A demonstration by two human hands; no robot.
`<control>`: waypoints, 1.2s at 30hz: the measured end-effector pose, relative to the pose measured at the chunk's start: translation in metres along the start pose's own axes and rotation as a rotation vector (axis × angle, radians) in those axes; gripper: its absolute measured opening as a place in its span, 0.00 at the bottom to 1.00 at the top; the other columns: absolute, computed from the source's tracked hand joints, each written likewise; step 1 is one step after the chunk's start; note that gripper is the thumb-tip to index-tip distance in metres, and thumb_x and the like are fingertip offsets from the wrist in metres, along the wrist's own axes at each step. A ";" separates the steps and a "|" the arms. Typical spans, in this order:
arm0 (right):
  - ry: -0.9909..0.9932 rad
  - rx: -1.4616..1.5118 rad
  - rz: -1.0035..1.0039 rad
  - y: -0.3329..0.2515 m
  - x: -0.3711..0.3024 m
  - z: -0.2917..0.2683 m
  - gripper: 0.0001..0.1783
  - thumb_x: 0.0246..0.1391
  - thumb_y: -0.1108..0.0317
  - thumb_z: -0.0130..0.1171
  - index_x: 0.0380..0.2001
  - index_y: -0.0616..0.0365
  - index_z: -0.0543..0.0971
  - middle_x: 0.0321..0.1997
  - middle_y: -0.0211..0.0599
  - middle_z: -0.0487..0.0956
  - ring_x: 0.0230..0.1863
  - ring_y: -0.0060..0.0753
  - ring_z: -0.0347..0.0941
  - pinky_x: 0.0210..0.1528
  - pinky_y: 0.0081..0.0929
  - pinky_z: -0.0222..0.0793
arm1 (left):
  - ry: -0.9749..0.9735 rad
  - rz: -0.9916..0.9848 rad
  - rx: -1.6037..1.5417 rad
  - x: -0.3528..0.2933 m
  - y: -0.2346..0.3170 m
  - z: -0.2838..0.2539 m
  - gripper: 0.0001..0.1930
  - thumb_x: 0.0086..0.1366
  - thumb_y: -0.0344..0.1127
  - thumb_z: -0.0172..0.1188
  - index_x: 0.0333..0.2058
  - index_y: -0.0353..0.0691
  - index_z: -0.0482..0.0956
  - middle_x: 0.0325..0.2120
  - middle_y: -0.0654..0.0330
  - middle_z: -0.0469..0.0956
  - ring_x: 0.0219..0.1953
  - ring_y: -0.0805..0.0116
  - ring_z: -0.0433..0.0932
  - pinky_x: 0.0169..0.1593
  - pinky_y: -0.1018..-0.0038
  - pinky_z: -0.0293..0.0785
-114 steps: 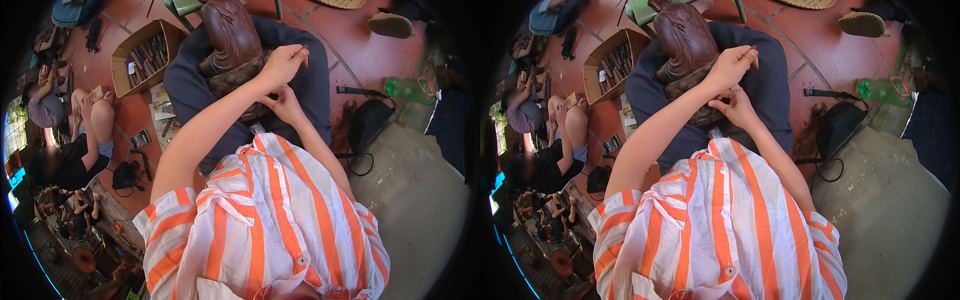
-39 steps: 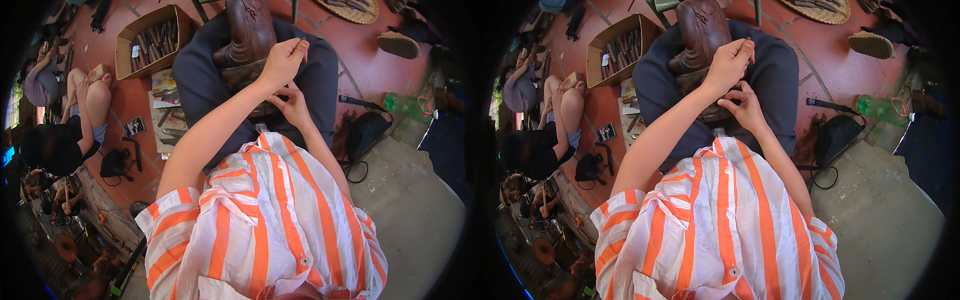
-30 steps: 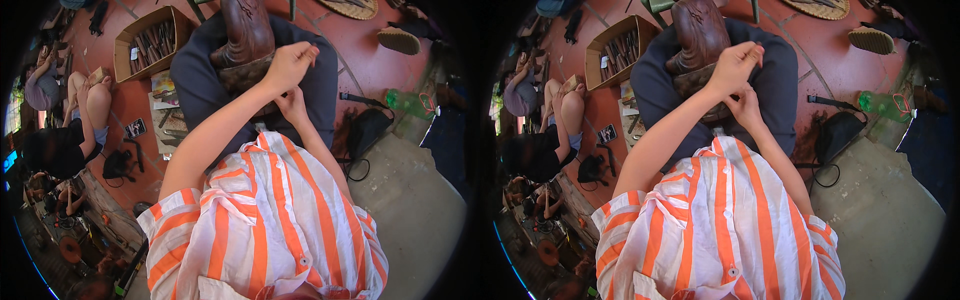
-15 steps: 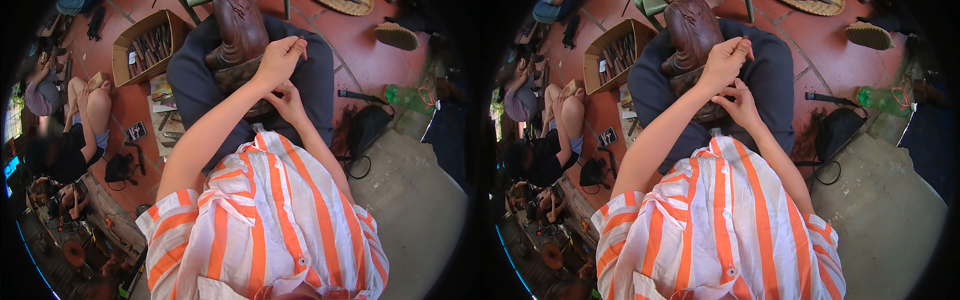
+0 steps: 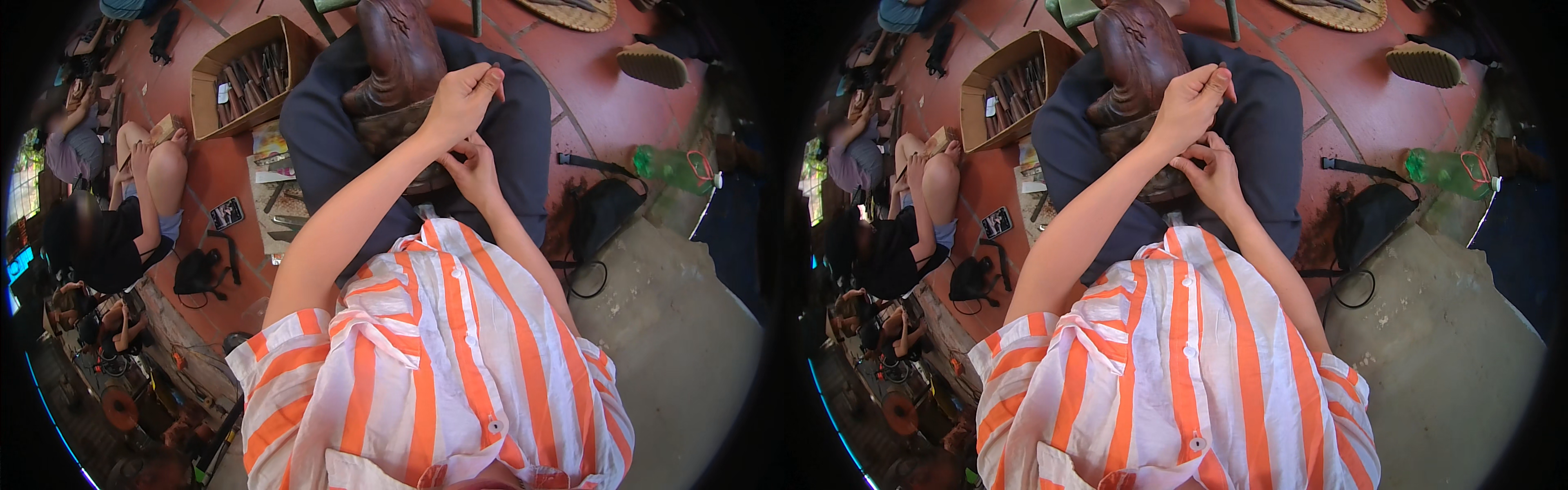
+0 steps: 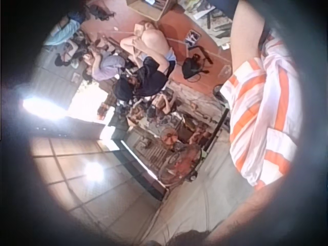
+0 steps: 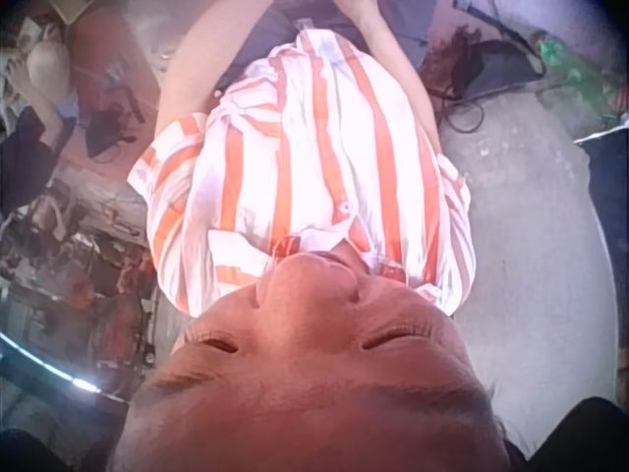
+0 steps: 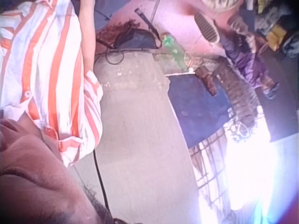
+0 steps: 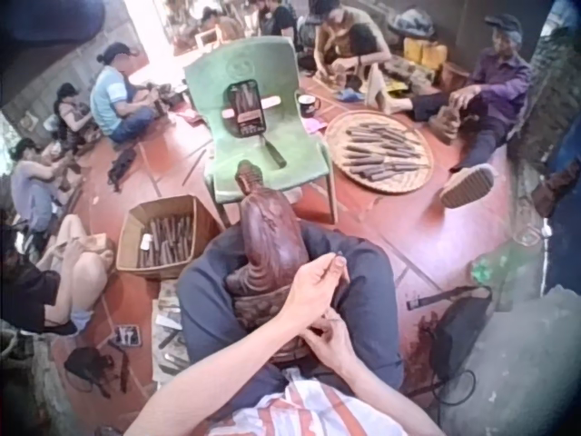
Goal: The person carves a wooden object using a small knife while sitting on the floor. They hold the object with one hand and carefully shape its surface with the other.
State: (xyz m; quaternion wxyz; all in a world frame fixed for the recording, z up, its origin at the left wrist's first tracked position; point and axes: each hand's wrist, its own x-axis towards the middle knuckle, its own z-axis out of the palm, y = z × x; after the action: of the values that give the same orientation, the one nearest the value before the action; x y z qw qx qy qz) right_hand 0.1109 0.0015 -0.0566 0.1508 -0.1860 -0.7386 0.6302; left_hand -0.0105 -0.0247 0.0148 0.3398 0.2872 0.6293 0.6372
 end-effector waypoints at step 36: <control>-0.315 -0.463 -0.213 -0.060 0.014 -0.013 0.13 0.41 0.76 0.66 0.34 0.64 0.79 0.33 0.40 0.79 0.35 0.40 0.77 0.37 0.28 0.71 | 0.128 0.696 0.263 -0.083 -0.008 0.039 0.17 0.56 0.45 0.61 0.20 0.39 0.70 0.18 0.57 0.68 0.23 0.57 0.73 0.33 0.65 0.67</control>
State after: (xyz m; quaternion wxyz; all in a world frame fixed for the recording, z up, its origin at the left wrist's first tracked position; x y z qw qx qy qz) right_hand 0.0990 0.0113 0.0043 0.0531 -0.0368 -0.8924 0.4466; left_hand 0.0712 -0.0673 0.0135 0.0230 0.4845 0.5906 0.6449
